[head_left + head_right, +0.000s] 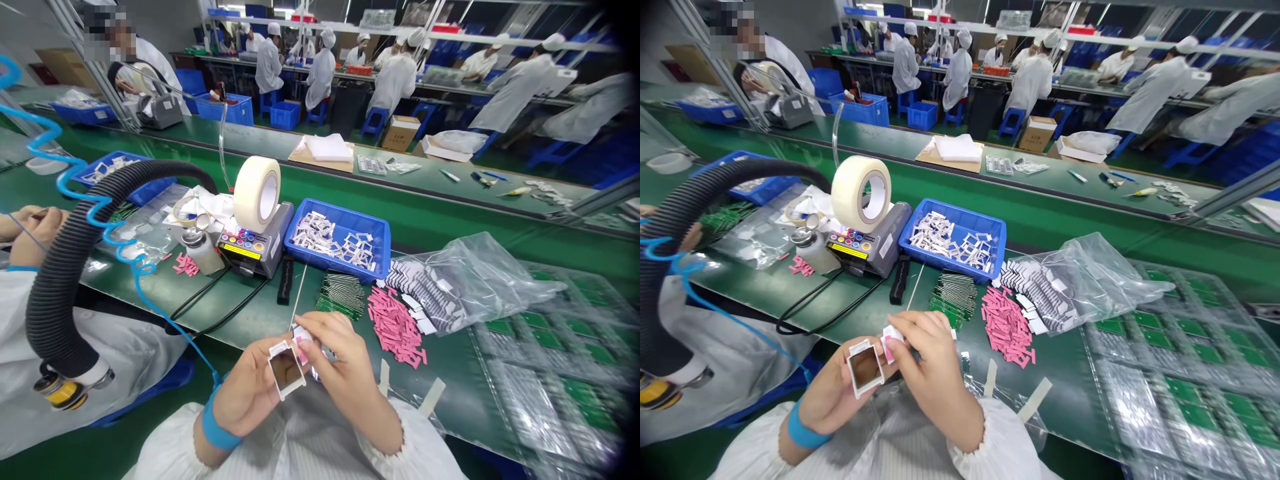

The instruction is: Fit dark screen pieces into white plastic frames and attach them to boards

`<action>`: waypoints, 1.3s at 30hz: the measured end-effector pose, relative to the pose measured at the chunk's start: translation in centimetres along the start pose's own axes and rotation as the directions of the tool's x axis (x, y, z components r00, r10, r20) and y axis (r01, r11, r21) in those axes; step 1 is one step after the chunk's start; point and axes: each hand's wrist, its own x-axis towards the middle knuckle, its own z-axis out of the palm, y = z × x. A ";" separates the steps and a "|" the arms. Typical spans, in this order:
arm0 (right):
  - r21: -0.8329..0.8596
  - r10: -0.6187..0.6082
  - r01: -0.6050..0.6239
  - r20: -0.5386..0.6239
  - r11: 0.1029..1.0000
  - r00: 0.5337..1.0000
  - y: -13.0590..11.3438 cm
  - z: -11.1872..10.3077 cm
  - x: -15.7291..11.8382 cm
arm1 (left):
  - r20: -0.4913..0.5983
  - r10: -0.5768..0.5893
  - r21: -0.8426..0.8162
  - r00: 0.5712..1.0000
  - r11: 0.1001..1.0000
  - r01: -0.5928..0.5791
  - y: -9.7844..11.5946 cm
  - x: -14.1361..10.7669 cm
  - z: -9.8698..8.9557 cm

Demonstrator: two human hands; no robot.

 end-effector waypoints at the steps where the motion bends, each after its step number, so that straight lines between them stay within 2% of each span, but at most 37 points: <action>1: -0.019 -0.007 0.007 -0.006 1.000 1.000 0.1 0.0 0.1 | -0.004 -0.005 -0.004 1.000 1.000 0.005 -0.1 0.1 0.0; 4: -0.057 -0.017 0.014 -0.043 0.998 0.999 0.2 0.2 0.1 | -0.031 -0.016 -0.039 0.999 0.999 0.015 -0.2 0.2 0.0; 10: -0.032 0.022 -0.025 -0.106 0.999 0.994 0.5 0.8 -0.4 | -0.091 -0.022 -0.077 0.996 0.997 0.015 -0.4 0.5 0.3; 17: 0.129 0.254 -0.241 -0.097 0.962 0.962 1.5 1.5 -0.7 | -0.117 -0.005 -0.084 0.993 0.996 -0.005 -1.0 1.5 -0.1; 21: 0.131 0.266 -0.246 -0.172 0.960 0.948 2.7 1.7 -0.7 | -0.169 -0.021 -0.180 0.985 0.984 -0.010 -1.7 2.7 -0.3; 25: 0.180 0.306 -0.268 -0.230 0.946 0.924 3.7 1.1 -0.8 | -0.172 -0.033 -0.223 0.985 0.975 -0.006 -2.2 4.2 -0.2; 35: 0.163 0.348 -0.314 -0.260 0.935 0.901 6.2 -0.9 -2.8 | -0.213 0.007 -0.058 0.977 0.998 -0.019 -2.8 5.0 -0.7; 37: 0.134 0.363 -0.339 -0.241 0.931 0.900 6.6 -1.2 -3.2 | -0.237 0.010 -0.048 0.971 0.999 -0.022 -2.6 5.0 -1.2; 39: 0.095 0.361 -0.350 -0.169 0.932 0.917 6.6 -1.2 -3.6 | -0.248 0.013 -0.048 0.969 0.999 -0.025 -2.2 4.8 -1.7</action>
